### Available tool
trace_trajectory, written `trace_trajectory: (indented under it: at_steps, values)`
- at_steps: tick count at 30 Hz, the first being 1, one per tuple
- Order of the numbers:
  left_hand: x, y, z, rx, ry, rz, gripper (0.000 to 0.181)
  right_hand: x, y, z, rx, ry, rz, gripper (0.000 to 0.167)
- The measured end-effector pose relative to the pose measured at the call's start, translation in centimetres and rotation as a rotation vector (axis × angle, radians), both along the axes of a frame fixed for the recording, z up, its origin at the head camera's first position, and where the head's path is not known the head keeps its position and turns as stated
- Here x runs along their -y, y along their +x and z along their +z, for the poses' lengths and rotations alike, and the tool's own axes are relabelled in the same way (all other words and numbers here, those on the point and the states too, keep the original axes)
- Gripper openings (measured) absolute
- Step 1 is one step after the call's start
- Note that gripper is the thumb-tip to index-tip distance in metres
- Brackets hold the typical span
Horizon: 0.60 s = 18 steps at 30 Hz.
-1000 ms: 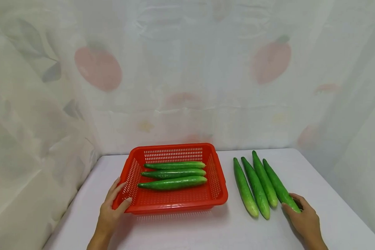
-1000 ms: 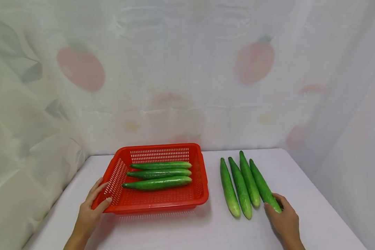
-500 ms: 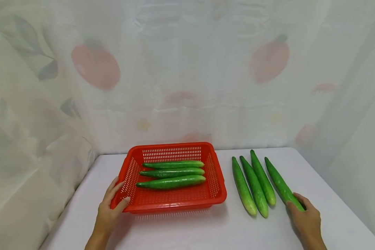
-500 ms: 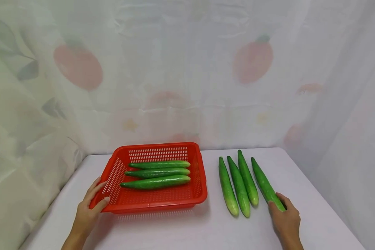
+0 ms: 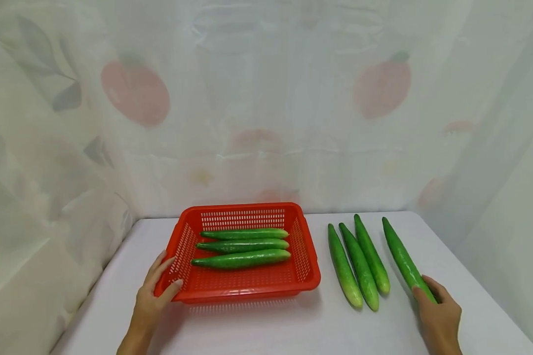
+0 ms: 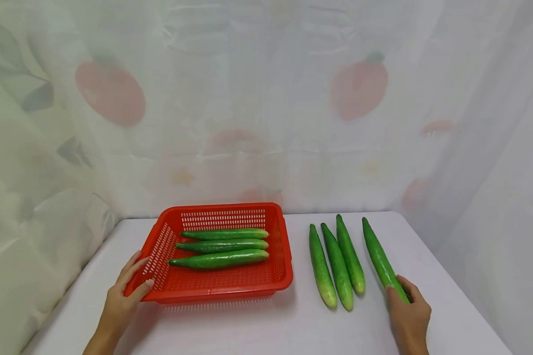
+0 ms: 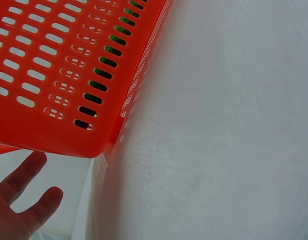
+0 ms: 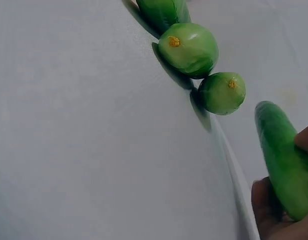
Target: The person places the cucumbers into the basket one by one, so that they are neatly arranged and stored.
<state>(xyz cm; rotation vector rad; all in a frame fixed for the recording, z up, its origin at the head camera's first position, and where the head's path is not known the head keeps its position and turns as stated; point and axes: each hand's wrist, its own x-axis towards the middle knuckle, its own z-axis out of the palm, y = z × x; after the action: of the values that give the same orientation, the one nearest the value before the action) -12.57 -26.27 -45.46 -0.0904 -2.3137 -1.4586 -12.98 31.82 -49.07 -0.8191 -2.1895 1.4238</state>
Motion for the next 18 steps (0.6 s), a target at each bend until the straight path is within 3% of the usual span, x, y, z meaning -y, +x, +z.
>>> trace_trajectory:
  at_steps: [5, 11, 18]
  values:
    - [0.1, 0.0, -0.2, 0.029, -0.012, 0.011, 0.051, 0.0, 0.2, 0.8, -0.037, -0.032, 0.013, 0.049]
    - [0.1, 0.1, 0.0, 0.096, -0.037, 0.041, 0.052, 0.6, 0.2, 1.9, -0.173, -0.148, 0.07, 0.045]
    - [0.2, -0.1, -0.1, 0.085, -0.035, 0.027, 0.053, 1.7, 0.4, 4.0, -0.255, -0.22, 0.109, 0.043]
